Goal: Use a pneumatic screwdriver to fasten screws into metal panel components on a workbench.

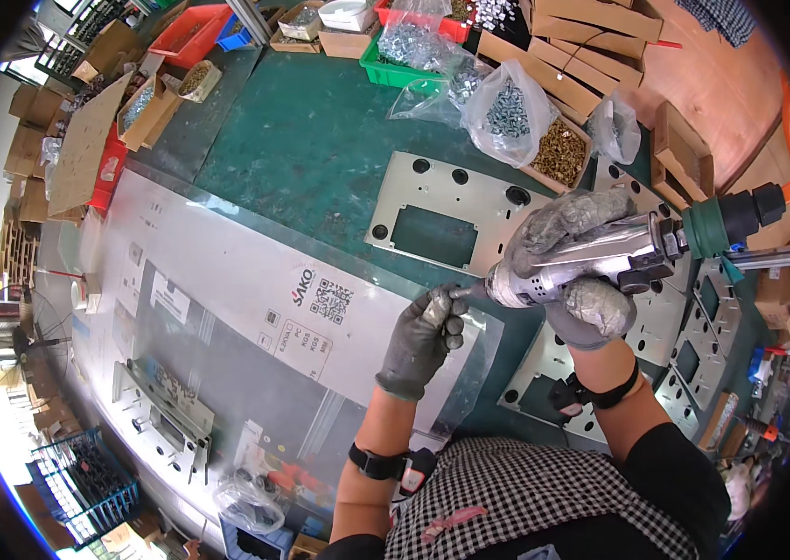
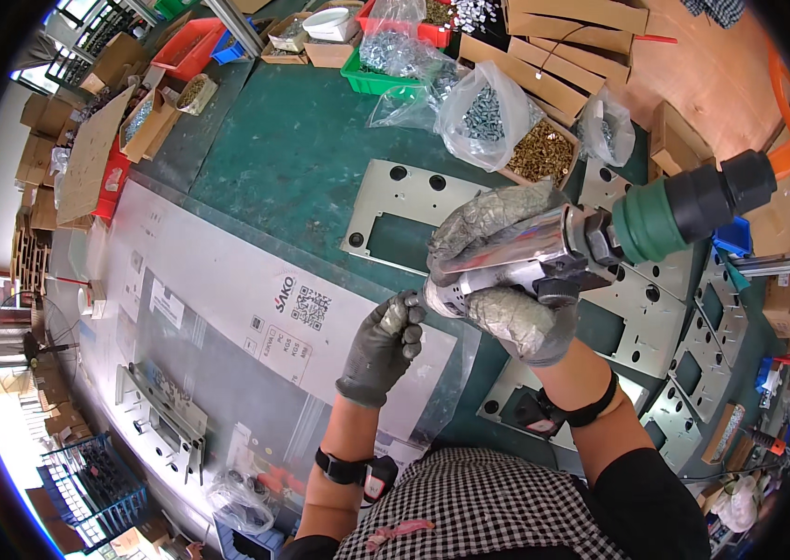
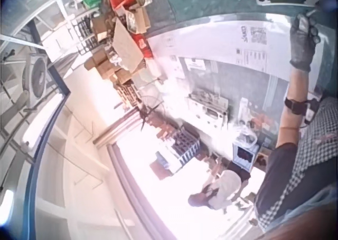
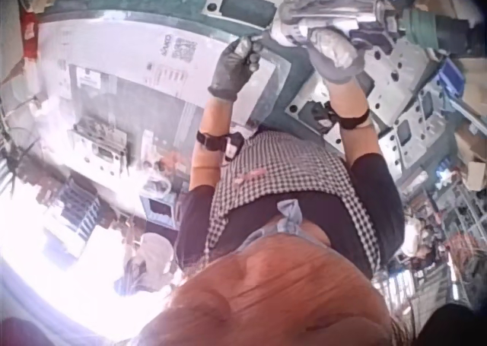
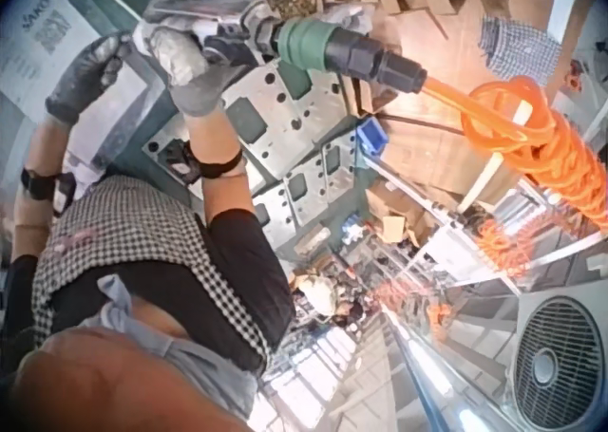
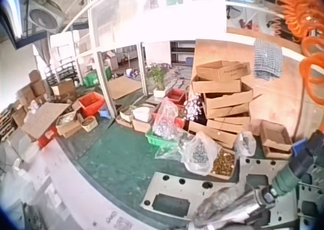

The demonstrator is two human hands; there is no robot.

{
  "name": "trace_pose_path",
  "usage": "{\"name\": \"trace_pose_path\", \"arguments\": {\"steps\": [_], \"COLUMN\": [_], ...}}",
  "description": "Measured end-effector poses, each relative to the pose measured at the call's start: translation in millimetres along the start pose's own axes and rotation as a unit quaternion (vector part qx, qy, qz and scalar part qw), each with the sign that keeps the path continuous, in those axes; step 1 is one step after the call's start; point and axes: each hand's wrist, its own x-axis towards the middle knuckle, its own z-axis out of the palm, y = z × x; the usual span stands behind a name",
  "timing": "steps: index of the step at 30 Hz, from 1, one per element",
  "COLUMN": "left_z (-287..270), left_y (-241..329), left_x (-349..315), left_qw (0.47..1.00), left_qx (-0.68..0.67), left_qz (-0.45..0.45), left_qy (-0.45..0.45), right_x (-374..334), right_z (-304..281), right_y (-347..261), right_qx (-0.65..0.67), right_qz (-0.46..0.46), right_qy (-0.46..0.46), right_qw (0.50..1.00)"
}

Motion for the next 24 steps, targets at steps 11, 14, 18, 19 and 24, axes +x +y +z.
{"name": "trace_pose_path", "arguments": {"steps": [11,14,18,19,24], "left_z": [-31,-31,-36,-44,-51], "left_y": [-4,5,-8,-3,3], "left_x": [56,76,97,96,101], "left_qw": [0.996,0.986,0.998,0.998,0.996], "left_qx": [0.05,0.148,0.049,0.043,0.022], "left_qz": [-0.054,-0.078,0.042,0.041,0.069], "left_qy": [-0.049,-0.016,0.009,-0.002,0.05], "right_x": [46,53,77,83,97], "right_z": [-52,-69,-107,-123,-126], "right_y": [30,35,65,73,76], "right_qx": [-0.031,-0.043,0.08,0.081,-0.102], "right_qz": [-0.02,-0.051,-0.08,-0.077,-0.093], "right_qy": [0.011,0.032,-0.136,-0.133,-0.085], "right_qw": [0.999,0.997,0.984,0.985,0.987]}}
